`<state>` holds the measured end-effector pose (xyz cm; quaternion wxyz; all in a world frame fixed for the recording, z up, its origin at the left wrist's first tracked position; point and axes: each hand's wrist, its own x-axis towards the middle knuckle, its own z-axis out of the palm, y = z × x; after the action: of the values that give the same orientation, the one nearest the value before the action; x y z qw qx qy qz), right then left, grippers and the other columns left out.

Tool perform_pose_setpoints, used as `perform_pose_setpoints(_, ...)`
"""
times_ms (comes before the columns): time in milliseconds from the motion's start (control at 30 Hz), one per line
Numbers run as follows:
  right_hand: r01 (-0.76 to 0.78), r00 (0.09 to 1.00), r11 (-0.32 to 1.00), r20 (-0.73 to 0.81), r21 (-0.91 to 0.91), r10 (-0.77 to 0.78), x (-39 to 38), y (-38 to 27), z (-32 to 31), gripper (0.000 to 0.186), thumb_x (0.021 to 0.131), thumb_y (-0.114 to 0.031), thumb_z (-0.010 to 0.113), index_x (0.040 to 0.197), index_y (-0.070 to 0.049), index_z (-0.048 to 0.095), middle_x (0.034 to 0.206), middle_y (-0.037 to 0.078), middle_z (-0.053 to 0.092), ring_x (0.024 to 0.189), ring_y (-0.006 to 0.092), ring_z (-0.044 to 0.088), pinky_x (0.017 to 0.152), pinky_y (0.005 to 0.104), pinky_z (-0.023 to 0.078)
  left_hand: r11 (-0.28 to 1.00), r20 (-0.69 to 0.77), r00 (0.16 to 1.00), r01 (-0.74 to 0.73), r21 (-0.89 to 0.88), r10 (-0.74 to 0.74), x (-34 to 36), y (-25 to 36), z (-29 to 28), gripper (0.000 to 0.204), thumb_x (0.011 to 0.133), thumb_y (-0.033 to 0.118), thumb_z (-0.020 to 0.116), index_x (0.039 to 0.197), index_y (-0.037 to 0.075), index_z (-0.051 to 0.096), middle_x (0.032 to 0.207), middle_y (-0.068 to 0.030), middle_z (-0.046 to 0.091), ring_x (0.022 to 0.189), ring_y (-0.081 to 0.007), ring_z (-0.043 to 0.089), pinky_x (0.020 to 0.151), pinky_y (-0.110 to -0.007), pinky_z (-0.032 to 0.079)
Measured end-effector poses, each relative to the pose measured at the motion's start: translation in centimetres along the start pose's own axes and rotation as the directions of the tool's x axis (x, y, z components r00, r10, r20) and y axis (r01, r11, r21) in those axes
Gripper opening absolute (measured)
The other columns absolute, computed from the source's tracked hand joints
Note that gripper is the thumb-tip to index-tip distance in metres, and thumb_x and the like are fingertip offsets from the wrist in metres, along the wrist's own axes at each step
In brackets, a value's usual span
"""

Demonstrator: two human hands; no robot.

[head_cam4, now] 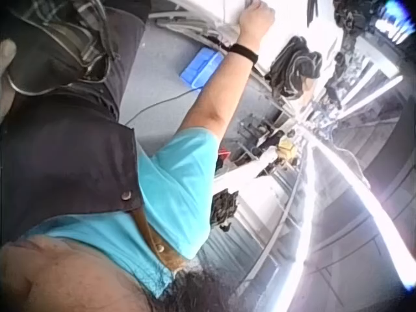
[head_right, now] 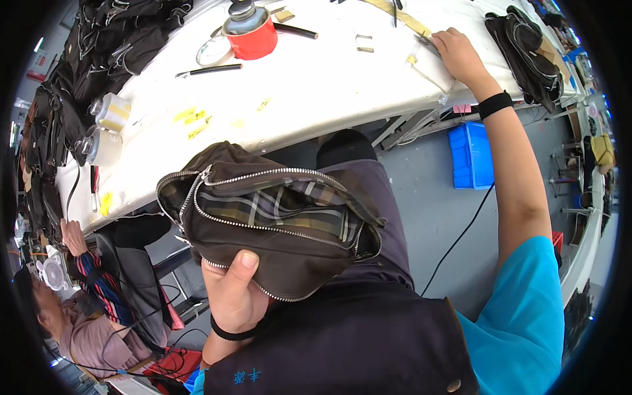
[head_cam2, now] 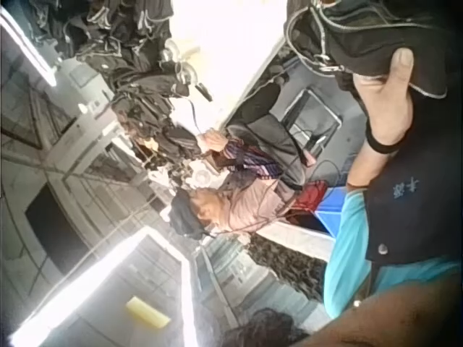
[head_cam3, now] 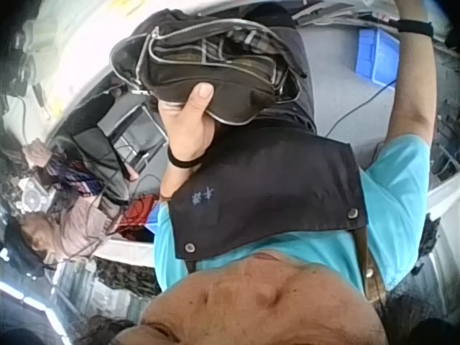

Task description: Inspecting zippers, cleaning fabric threads with scissors and needles on a brown zippered pouch bag.

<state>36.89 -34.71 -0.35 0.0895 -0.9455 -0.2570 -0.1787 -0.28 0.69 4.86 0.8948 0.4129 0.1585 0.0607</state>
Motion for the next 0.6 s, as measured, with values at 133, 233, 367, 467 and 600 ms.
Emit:
perform_pose_setpoints(133,-0.096,0.993,0.995,0.069,0.001,0.096,-0.3,-1.7,-0.1,0.027,0.093,-0.021,0.053,0.101,0.001,0.066,0.096,0.022,0.061,0.092,0.0393,0.058,0.083,0.0437,0.046,0.999,-0.005,1.000,0.008,-0.031,-0.008,0.2,0.1,0.4,0.037,0.083,-0.001,0.069,0.117,-0.002,0.056,0.109,-0.0106,0.065,0.097,-0.0179,0.063,0.089,-0.034,0.049)
perform_pose_setpoints(233,-0.038,0.999,0.997,0.037,-0.066,0.041,-0.4,-1.2,-0.2,0.026,0.092,-0.021,0.054,0.102,0.001,0.063,0.096,0.021,0.060,0.090,0.0387,0.058,0.082,0.0419,0.047,0.999,0.037,0.999,0.017,0.042,-0.018,0.1,-0.1,-0.1,0.046,0.085,0.012,0.070,0.126,0.001,0.050,0.117,-0.0094,0.062,0.105,-0.0218,0.061,0.093,-0.038,0.048)
perform_pose_setpoints(367,-0.103,0.994,0.982,-0.025,0.160,0.109,-1.1,-3.2,-0.9,0.021,0.091,-0.015,0.054,0.102,0.002,0.059,0.093,0.019,0.060,0.084,0.0343,0.059,0.078,0.0373,0.048,0.998,0.038,0.997,0.061,-0.008,-0.060,-0.2,0.2,-0.5,0.047,0.086,0.013,0.070,0.126,0.001,0.050,0.118,-0.0094,0.062,0.106,-0.0225,0.061,0.093,-0.039,0.048)
perform_pose_setpoints(467,-0.174,0.943,0.892,-0.192,0.417,0.273,-2.7,-6.0,-2.4,0.016,0.096,-0.012,0.051,0.103,0.001,0.057,0.089,0.012,0.060,0.069,0.0193,0.060,0.065,0.0286,0.048,0.996,0.036,0.996,0.078,-0.046,-0.077,0.0,0.1,-0.3,0.047,0.086,0.015,0.069,0.127,0.001,0.049,0.118,-0.0098,0.062,0.106,-0.0229,0.061,0.093,-0.039,0.049)
perform_pose_setpoints(600,-0.184,0.964,0.655,0.004,0.733,0.266,-6.8,-16.4,-7.6,0.019,0.100,-0.012,0.043,0.109,0.002,0.053,0.078,0.003,0.059,0.057,0.0043,0.051,0.049,0.0194,0.037,0.997,0.027,0.996,0.080,-0.020,-0.079,-0.2,0.1,-0.4,0.047,0.087,0.015,0.068,0.127,0.001,0.049,0.118,-0.0103,0.062,0.106,-0.0228,0.061,0.093,-0.039,0.049)
